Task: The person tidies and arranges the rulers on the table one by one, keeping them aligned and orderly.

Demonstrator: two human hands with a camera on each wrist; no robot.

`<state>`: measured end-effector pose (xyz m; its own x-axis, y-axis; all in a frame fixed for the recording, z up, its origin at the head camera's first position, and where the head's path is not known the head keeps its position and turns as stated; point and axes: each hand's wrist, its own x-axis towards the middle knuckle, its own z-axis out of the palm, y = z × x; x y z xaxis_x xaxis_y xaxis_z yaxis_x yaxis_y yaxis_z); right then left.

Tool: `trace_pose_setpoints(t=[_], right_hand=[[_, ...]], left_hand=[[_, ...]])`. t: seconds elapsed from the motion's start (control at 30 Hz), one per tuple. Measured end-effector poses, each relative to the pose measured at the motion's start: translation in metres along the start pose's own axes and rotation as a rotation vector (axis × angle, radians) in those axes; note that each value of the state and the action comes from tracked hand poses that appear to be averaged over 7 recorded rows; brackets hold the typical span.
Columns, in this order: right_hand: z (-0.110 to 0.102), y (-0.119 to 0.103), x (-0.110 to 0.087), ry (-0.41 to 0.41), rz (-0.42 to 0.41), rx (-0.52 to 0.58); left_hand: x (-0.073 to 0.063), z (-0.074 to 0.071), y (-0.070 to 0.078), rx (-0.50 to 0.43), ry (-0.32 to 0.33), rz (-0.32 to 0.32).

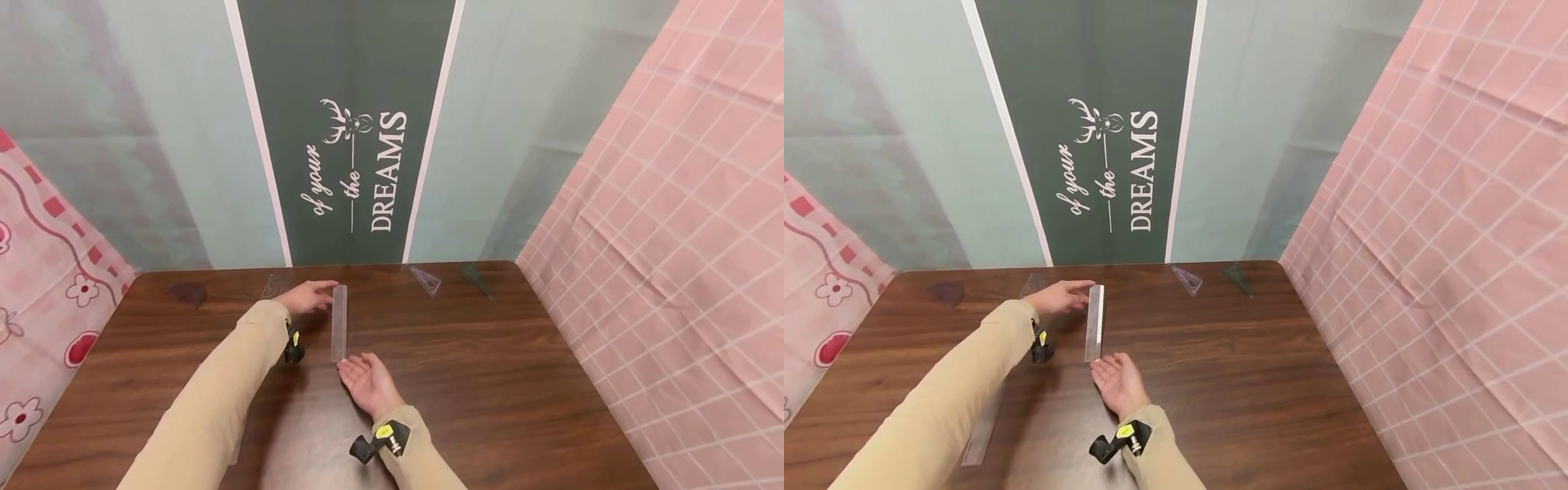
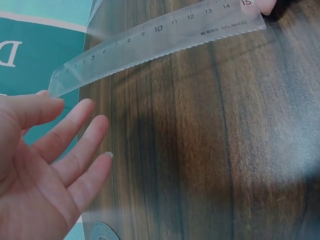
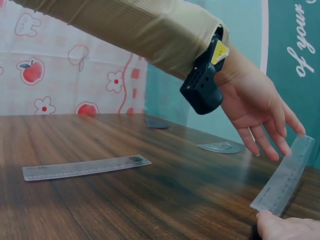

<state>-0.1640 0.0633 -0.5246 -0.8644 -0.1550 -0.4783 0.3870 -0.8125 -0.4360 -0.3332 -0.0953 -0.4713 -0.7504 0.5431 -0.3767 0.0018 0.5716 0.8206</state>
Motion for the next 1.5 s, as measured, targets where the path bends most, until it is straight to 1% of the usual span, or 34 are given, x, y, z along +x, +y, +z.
trace_pose_setpoints(t=[0.33, 0.5, 0.6, 0.77, 0.97, 1.2, 1.37, 1.5], right_hand=[[0.002, 0.005, -0.007, -0.016, 0.004, 0.021], [0.003, 0.007, -0.012, -0.013, 0.009, 0.015], [0.006, 0.009, -0.014, -0.014, 0.008, 0.003], [0.01, 0.014, -0.017, -0.028, 0.017, -0.02], [0.007, 0.019, -0.022, -0.022, 0.014, -0.053], [0.011, 0.019, -0.025, -0.031, 0.013, -0.075], [0.017, 0.02, -0.029, -0.032, 0.023, -0.083], [0.02, 0.021, -0.032, -0.031, 0.027, -0.091]], left_hand=[[-0.008, 0.004, -0.004, 0.003, 0.007, 0.015], [-0.01, 0.006, -0.008, -0.001, -0.001, 0.028], [-0.012, 0.006, -0.013, 0.007, 0.01, 0.035], [-0.019, 0.005, -0.019, -0.002, 0.044, 0.013], [-0.028, 0.008, -0.024, -0.015, 0.044, 0.0], [-0.03, 0.006, -0.024, -0.023, 0.059, 0.019], [-0.034, 0.004, -0.022, -0.008, 0.063, 0.007], [-0.037, 0.004, -0.022, -0.005, 0.058, 0.015]])
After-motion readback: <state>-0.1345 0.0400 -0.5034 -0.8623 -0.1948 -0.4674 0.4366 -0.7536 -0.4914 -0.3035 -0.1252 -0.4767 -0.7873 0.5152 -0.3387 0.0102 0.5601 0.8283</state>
